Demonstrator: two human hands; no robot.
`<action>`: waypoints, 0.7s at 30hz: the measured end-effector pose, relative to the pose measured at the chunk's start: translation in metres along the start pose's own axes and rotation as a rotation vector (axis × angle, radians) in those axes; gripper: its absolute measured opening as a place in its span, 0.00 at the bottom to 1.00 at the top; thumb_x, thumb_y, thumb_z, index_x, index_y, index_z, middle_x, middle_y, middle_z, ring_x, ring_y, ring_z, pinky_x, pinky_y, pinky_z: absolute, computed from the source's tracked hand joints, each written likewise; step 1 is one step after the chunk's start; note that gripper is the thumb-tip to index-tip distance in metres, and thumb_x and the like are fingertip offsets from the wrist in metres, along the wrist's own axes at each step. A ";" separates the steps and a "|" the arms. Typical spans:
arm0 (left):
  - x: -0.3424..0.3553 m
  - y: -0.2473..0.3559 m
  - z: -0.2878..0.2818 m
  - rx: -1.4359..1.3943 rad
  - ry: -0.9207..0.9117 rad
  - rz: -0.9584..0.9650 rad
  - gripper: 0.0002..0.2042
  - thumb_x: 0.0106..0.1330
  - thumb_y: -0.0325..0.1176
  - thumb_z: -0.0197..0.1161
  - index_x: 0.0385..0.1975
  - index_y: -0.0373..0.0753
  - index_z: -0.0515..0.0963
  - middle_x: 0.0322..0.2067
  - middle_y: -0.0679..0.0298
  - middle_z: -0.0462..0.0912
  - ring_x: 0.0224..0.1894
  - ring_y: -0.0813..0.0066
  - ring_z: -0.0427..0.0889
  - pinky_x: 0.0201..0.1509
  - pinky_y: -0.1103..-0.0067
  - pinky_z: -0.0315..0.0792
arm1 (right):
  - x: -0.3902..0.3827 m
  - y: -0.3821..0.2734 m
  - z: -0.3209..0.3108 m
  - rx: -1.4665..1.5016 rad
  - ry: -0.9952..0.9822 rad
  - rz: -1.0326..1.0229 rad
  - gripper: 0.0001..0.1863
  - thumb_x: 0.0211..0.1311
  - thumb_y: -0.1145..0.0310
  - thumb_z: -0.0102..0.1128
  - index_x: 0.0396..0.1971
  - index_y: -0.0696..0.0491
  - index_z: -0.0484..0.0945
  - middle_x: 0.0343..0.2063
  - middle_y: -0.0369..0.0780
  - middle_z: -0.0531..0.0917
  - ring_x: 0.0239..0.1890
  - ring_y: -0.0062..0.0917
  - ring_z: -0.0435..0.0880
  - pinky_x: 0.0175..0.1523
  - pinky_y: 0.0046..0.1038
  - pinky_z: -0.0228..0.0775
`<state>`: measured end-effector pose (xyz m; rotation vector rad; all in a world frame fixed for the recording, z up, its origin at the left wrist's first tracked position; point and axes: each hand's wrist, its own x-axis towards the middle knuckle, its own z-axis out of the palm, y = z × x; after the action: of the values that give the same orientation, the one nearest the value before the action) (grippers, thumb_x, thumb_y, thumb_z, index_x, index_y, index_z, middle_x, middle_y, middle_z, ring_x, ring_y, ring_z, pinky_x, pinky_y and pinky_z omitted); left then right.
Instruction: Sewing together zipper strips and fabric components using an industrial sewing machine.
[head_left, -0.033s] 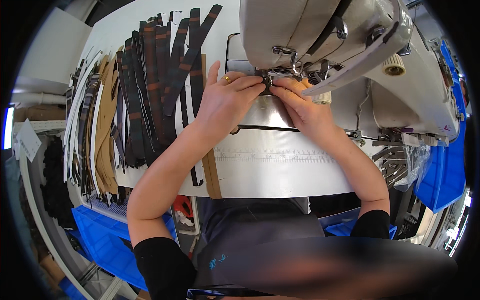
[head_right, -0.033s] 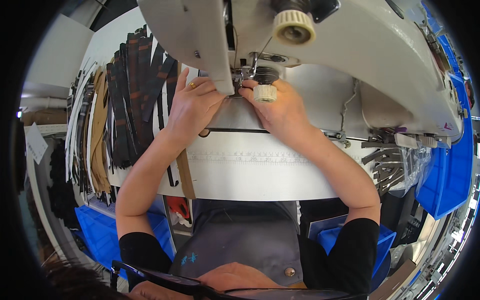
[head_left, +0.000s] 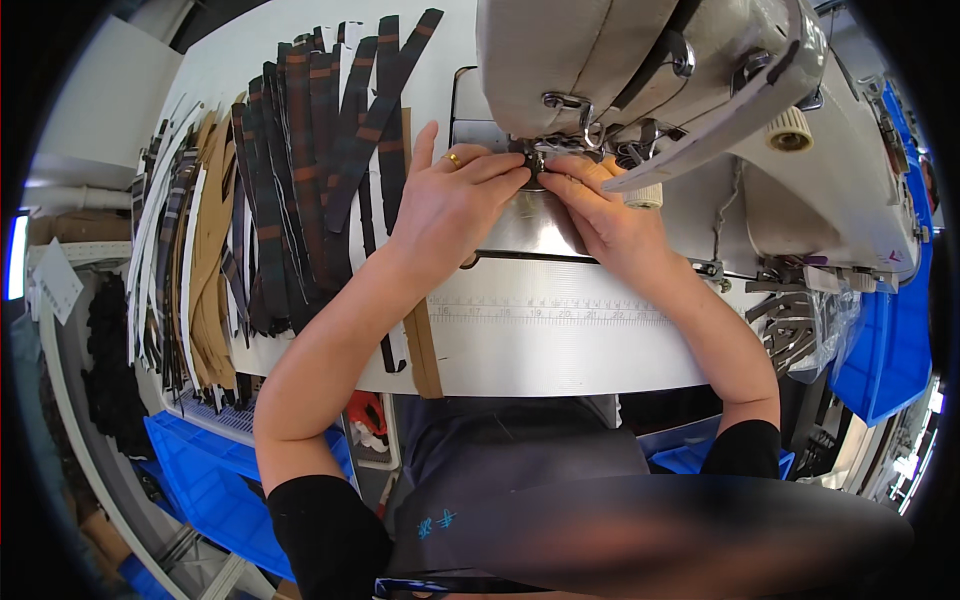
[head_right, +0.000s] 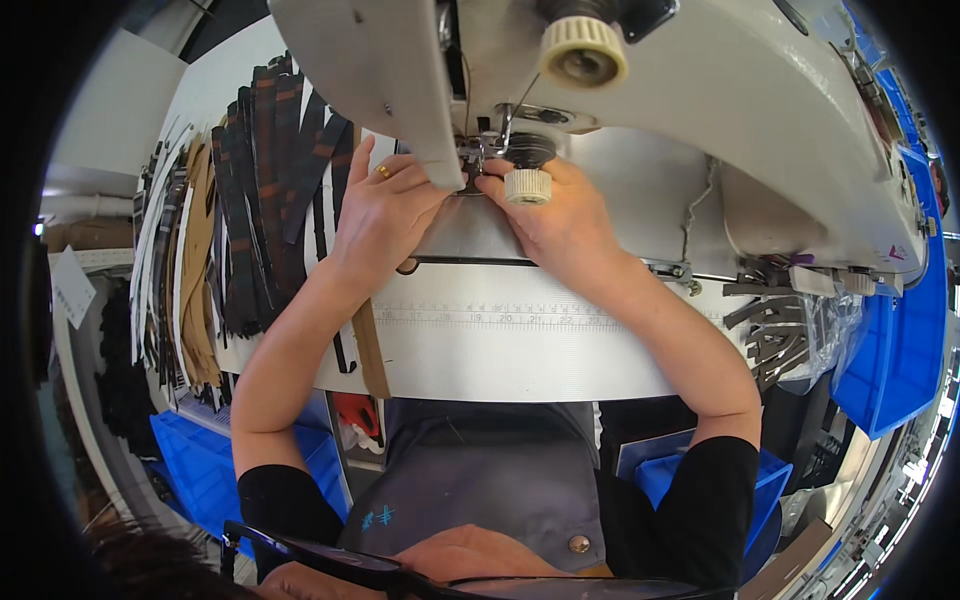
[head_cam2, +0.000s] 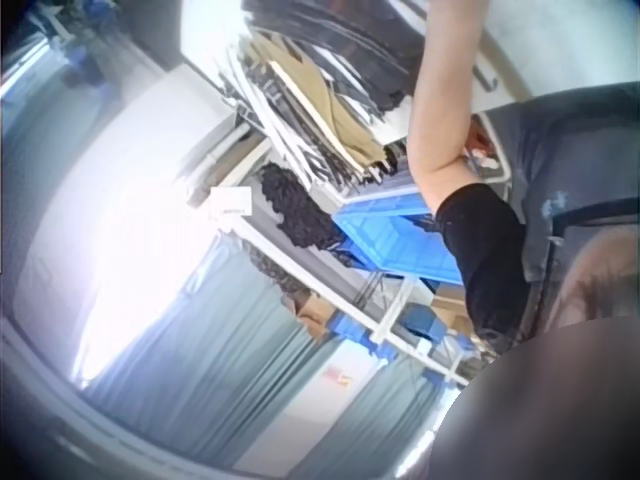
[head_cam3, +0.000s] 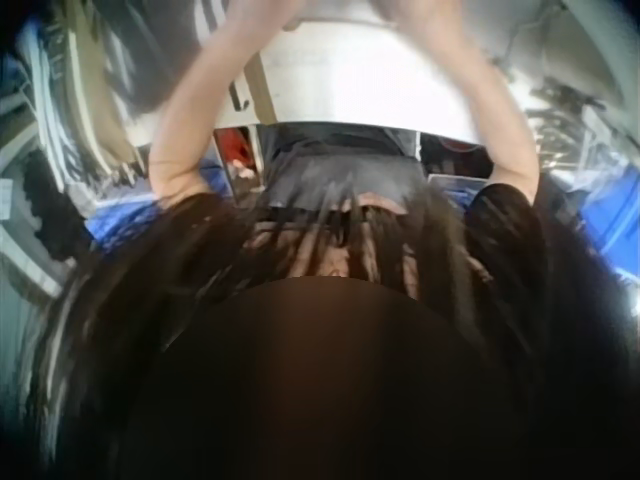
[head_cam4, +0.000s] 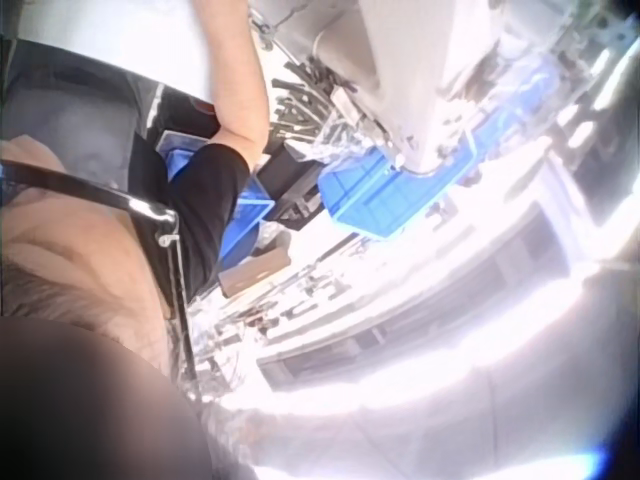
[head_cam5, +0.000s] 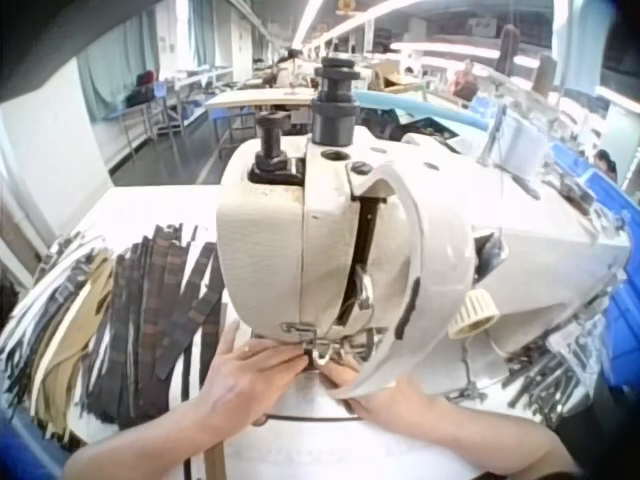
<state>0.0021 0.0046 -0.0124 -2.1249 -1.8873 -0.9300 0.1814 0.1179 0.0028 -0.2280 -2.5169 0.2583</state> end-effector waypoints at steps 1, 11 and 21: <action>-0.001 0.000 -0.001 0.036 -0.009 0.022 0.11 0.53 0.27 0.63 0.37 0.42 0.83 0.42 0.72 0.83 0.45 0.74 0.79 0.64 0.50 0.56 | -0.001 0.000 0.000 -0.004 -0.004 0.009 0.15 0.47 0.77 0.64 0.38 0.51 0.82 0.40 0.37 0.83 0.35 0.33 0.80 0.40 0.33 0.75; -0.001 0.004 -0.004 0.042 0.015 0.042 0.11 0.53 0.29 0.63 0.38 0.42 0.83 0.44 0.72 0.83 0.44 0.76 0.78 0.64 0.48 0.55 | -0.005 -0.004 -0.002 -0.123 -0.119 0.034 0.17 0.54 0.72 0.64 0.46 0.49 0.79 0.47 0.34 0.78 0.43 0.35 0.79 0.43 0.34 0.74; 0.005 0.000 -0.001 0.094 0.035 0.022 0.09 0.54 0.29 0.63 0.35 0.41 0.83 0.42 0.73 0.83 0.45 0.75 0.78 0.64 0.48 0.55 | 0.000 -0.004 0.001 -0.146 -0.014 -0.012 0.16 0.52 0.74 0.62 0.44 0.52 0.80 0.39 0.39 0.83 0.39 0.35 0.77 0.42 0.34 0.68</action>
<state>0.0016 0.0081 -0.0092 -2.0584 -1.8488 -0.8506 0.1806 0.1135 0.0031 -0.2703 -2.5530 0.0712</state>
